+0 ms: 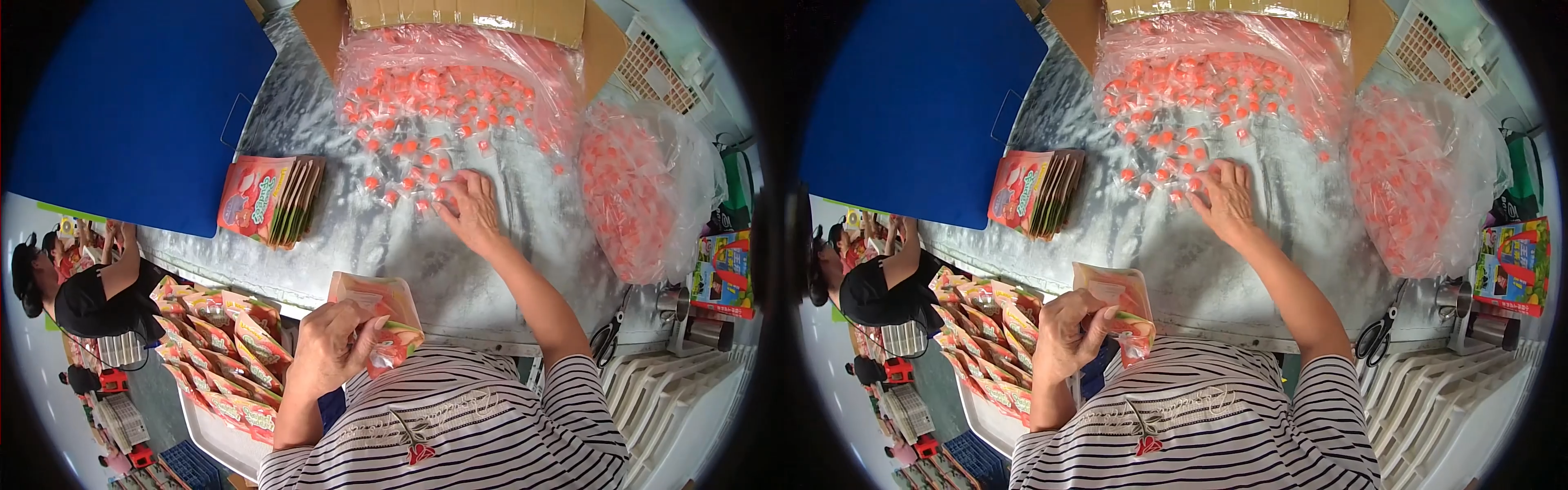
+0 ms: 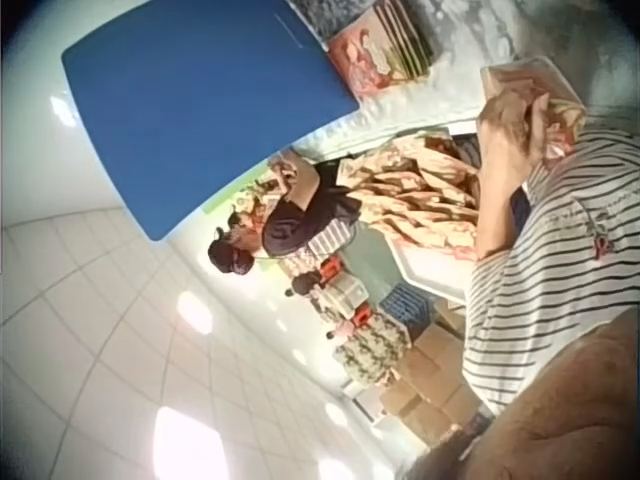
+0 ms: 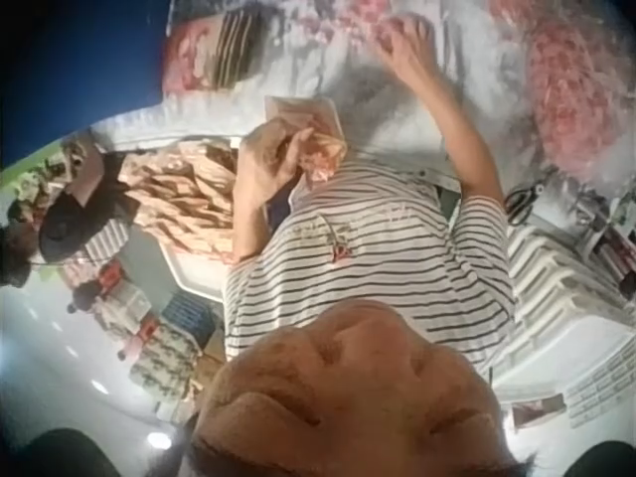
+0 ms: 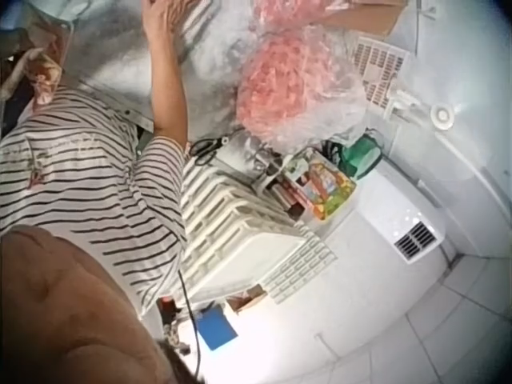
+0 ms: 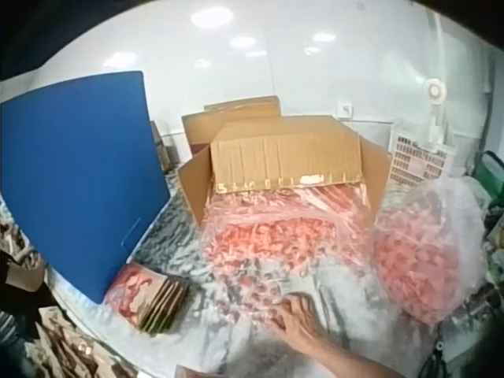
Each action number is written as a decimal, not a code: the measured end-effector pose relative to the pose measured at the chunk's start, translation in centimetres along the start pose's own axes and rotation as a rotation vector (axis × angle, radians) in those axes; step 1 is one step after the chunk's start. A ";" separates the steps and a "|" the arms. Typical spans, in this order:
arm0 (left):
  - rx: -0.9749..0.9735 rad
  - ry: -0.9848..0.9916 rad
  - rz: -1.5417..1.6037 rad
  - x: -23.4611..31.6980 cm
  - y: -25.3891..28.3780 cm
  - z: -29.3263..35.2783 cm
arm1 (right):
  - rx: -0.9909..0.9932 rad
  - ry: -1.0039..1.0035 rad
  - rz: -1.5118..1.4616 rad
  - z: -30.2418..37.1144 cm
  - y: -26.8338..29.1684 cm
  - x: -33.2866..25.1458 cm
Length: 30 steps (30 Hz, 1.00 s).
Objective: Packaging small individual candies into labeled bags at a factory workbench.
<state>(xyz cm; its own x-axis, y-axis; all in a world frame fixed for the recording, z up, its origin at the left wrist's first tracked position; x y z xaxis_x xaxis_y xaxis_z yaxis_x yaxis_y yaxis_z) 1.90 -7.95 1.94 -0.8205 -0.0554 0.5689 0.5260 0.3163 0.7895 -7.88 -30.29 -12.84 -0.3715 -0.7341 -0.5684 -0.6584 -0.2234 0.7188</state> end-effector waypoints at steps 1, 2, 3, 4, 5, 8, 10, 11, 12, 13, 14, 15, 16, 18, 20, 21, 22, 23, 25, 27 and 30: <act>0.000 0.003 -0.003 0.0 0.1 0.1 | 0.008 0.036 0.007 0.0 -0.2 -0.3; 0.010 -0.003 -0.009 0.0 0.2 0.1 | 0.007 0.037 0.003 0.1 -0.3 -0.3; 0.018 -0.010 -0.014 0.1 0.4 0.1 | 0.021 0.024 -0.012 0.4 -0.2 0.0; 0.020 -0.007 -0.016 0.0 0.5 0.1 | 0.034 0.013 -0.028 0.6 0.0 0.2; 0.006 0.002 -0.023 0.0 0.5 0.2 | 0.032 0.014 -0.029 1.0 0.2 0.3; 0.002 -0.002 -0.035 0.3 0.9 -0.2 | 0.015 0.077 -0.010 2.5 1.5 -0.1; 0.012 -0.016 -0.039 0.5 1.1 -0.5 | 0.012 0.125 0.017 3.6 2.5 -0.3; 0.008 -0.036 -0.037 0.7 1.0 -0.8 | 0.008 0.127 0.016 4.3 3.0 0.0; 0.004 -0.055 -0.034 0.9 0.9 -1.0 | 0.008 0.129 0.024 4.9 3.5 0.5; 0.009 -0.047 -0.039 0.8 0.8 -1.4 | 0.007 0.135 0.026 5.3 3.8 0.8; 0.003 -0.065 -0.016 0.8 0.3 -1.7 | 0.048 0.165 0.018 5.1 4.8 0.2; -0.004 -0.083 0.007 0.7 -0.3 -2.0 | 0.042 0.172 0.010 5.3 4.6 0.0; -0.006 -0.070 0.039 0.5 -0.9 -2.2 | 0.069 -0.031 -0.369 5.2 4.9 1.3; -0.037 -0.106 -0.020 0.9 -1.6 -2.7 | 0.039 -0.365 -0.901 5.7 4.4 2.4; -0.083 -0.168 -0.079 1.3 -2.8 -3.2 | -0.079 -0.446 -0.981 4.4 6.6 -1.1; -0.083 -0.163 -0.082 1.3 -3.2 -3.3 | -0.186 -0.524 -1.058 4.1 6.9 -2.8; -0.094 -0.180 -0.098 1.4 -3.7 -3.4 | -0.186 -0.525 -1.060 3.6 7.9 -4.1; -0.106 -0.197 -0.115 1.5 -4.1 -3.5 | -0.256 -0.475 -1.073 3.2 8.3 -5.9; -0.120 -0.180 -0.126 1.5 -4.7 -3.5 | -0.325 -0.422 -1.086 2.7 8.7 -8.3; -0.041 -0.229 -0.045 1.9 -4.6 -3.4 | -0.288 -0.007 -0.526 1.8 10.4 -11.2; -0.132 -0.176 -0.075 2.2 -4.8 -3.5 | -0.353 0.117 -0.326 2.2 10.1 -12.9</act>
<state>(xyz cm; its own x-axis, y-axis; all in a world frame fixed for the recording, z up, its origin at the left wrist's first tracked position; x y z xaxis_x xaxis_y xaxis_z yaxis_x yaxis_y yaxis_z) -1.60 -12.90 0.21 -0.8788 0.0956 0.4675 0.4771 0.1904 0.8580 -11.20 -21.69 0.85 -0.0939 -0.6519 -0.7525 -0.4586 -0.6426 0.6138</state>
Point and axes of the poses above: each hand's wrist, its own z-axis away from the middle knuckle, its own y-axis out of the back of the hand, x = y × z, the point moved 8 cm from there along -z, towards the middle knuckle, and after that the axes turned 11 degrees about -z, right-handed, at the moved point
